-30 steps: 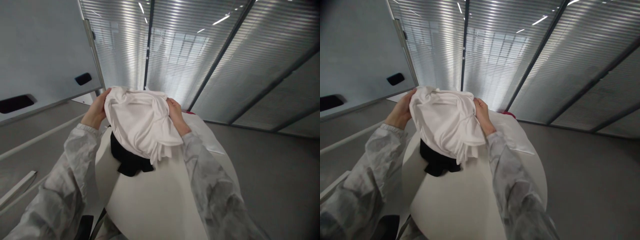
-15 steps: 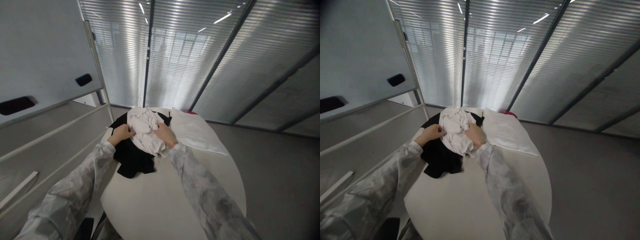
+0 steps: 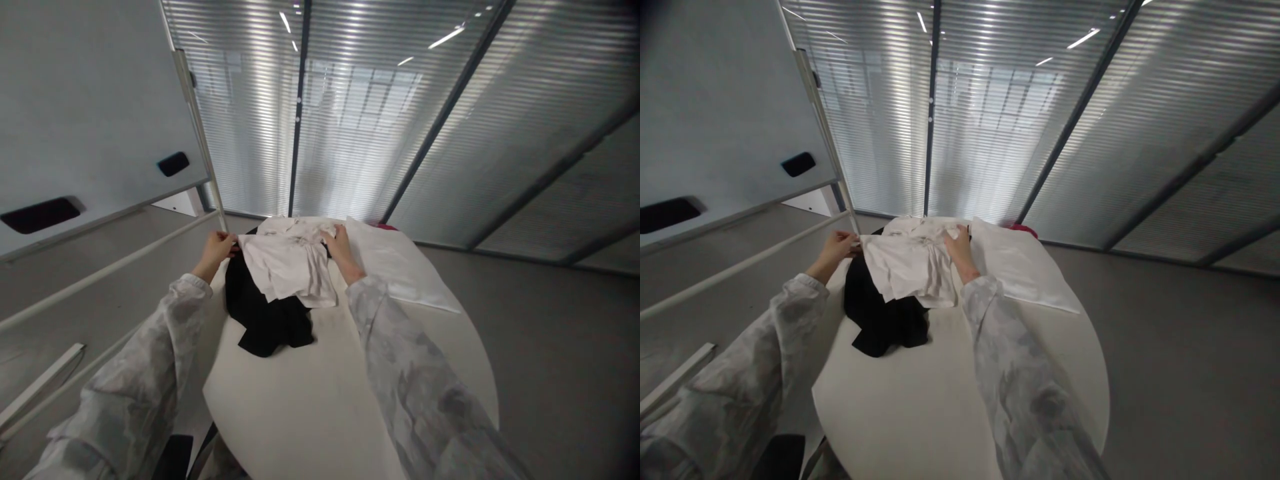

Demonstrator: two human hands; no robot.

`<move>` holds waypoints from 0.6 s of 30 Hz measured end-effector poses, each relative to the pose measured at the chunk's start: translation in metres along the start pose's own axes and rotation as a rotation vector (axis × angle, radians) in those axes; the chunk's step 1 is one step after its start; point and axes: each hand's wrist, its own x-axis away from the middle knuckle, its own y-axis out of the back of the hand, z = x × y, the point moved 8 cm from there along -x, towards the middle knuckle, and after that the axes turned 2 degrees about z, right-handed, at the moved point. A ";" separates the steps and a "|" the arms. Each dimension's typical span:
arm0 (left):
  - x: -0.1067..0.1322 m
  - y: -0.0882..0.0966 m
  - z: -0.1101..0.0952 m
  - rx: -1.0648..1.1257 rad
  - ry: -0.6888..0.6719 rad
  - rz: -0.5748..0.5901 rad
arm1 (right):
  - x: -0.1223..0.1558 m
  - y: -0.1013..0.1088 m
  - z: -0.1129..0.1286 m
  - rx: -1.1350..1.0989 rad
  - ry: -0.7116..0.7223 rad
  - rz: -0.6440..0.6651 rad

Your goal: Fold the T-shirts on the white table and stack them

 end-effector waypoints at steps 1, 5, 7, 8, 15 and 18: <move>0.008 0.002 0.000 -0.032 -0.038 -0.025 | 0.015 -0.002 0.001 0.034 0.022 0.014; 0.061 -0.035 -0.023 -0.262 -0.488 0.321 | 0.088 -0.029 0.023 0.172 0.339 0.331; 0.096 -0.062 -0.028 -0.386 -0.716 0.620 | 0.116 -0.035 0.029 0.189 0.455 0.430; 0.108 -0.069 -0.028 -0.411 -0.777 0.710 | 0.125 -0.034 0.032 0.181 0.493 0.448; 0.096 -0.062 -0.027 -0.213 -0.698 0.581 | 0.115 -0.015 0.033 -0.066 0.413 0.404; 0.074 -0.028 -0.034 0.068 -0.559 0.352 | 0.103 0.005 0.039 -0.218 0.304 0.167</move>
